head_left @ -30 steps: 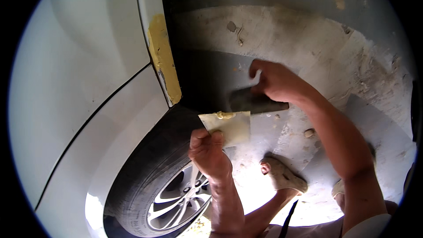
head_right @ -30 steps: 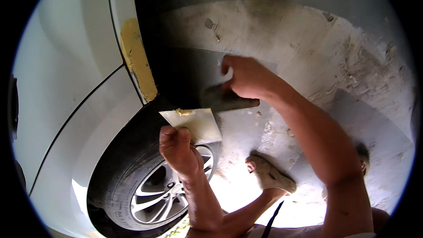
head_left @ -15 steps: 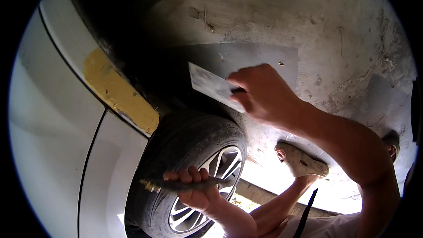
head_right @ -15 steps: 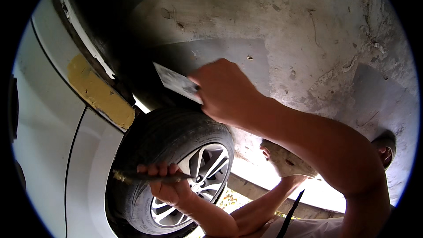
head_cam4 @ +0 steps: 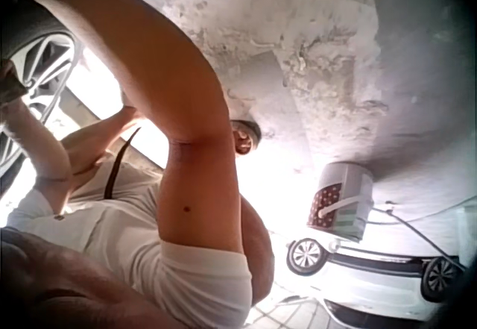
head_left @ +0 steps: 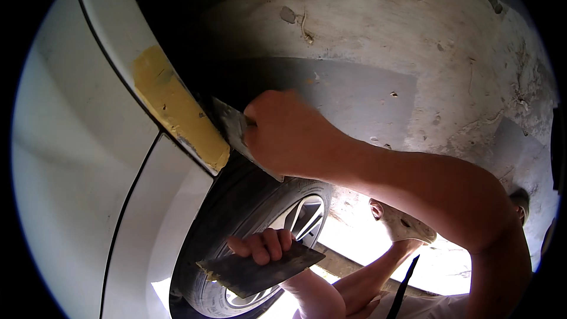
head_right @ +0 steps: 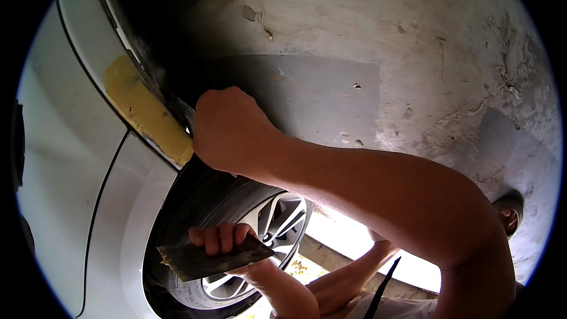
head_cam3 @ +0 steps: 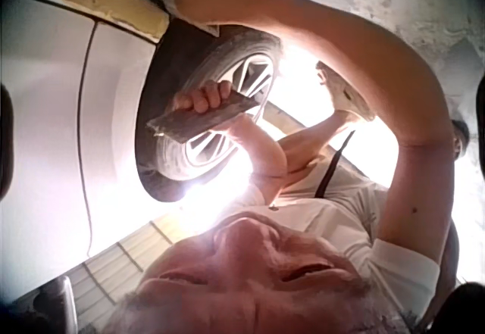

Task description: The person applies yellow body filler to the front bumper and wheel arch of a white car using a metal spreader. They repeatedly scrape filler from a palette onto the spreader and smooth it into the damaged area, then move to the front bumper near the headlight to continue applying filler.

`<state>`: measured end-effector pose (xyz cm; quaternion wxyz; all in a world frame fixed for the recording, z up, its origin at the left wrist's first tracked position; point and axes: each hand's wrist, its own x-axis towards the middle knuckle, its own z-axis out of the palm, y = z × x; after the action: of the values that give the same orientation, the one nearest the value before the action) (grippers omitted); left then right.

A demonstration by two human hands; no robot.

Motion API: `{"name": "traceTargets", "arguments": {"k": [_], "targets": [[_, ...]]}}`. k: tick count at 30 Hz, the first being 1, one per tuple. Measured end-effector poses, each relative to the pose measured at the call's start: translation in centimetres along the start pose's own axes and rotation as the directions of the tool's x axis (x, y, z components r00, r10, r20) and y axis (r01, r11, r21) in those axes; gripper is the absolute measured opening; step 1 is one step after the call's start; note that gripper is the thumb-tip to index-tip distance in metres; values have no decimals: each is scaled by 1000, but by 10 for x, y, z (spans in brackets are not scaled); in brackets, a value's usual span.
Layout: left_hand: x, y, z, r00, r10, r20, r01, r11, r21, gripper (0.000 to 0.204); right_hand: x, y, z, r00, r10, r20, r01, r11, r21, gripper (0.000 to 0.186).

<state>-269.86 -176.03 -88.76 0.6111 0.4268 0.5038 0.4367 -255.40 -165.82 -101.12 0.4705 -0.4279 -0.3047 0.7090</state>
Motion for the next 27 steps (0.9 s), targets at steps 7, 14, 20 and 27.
{"name": "traceTargets", "arguments": {"k": [7, 14, 20, 27], "targets": [[-4, -8, -3, 1000, 13, 6, -13, 1000, 26, 13, 9, -9, -15, 936, -210, -282, 177, 974, -139, 22], [-5, -33, -22, 942, -91, -323, 146, 978, 150, 24, -55, 35, -31, 851, -439, -288, 412, 898, -153, 7], [-14, -19, -31, 920, 89, -381, -41, 990, 132, 23, -66, 97, -10, 796, -604, -45, 531, 731, -428, 17], [-15, -12, -32, 969, 71, -235, -67, 997, 27, 12, -14, 90, 17, 580, -769, -268, 707, 639, -303, 22]]}}
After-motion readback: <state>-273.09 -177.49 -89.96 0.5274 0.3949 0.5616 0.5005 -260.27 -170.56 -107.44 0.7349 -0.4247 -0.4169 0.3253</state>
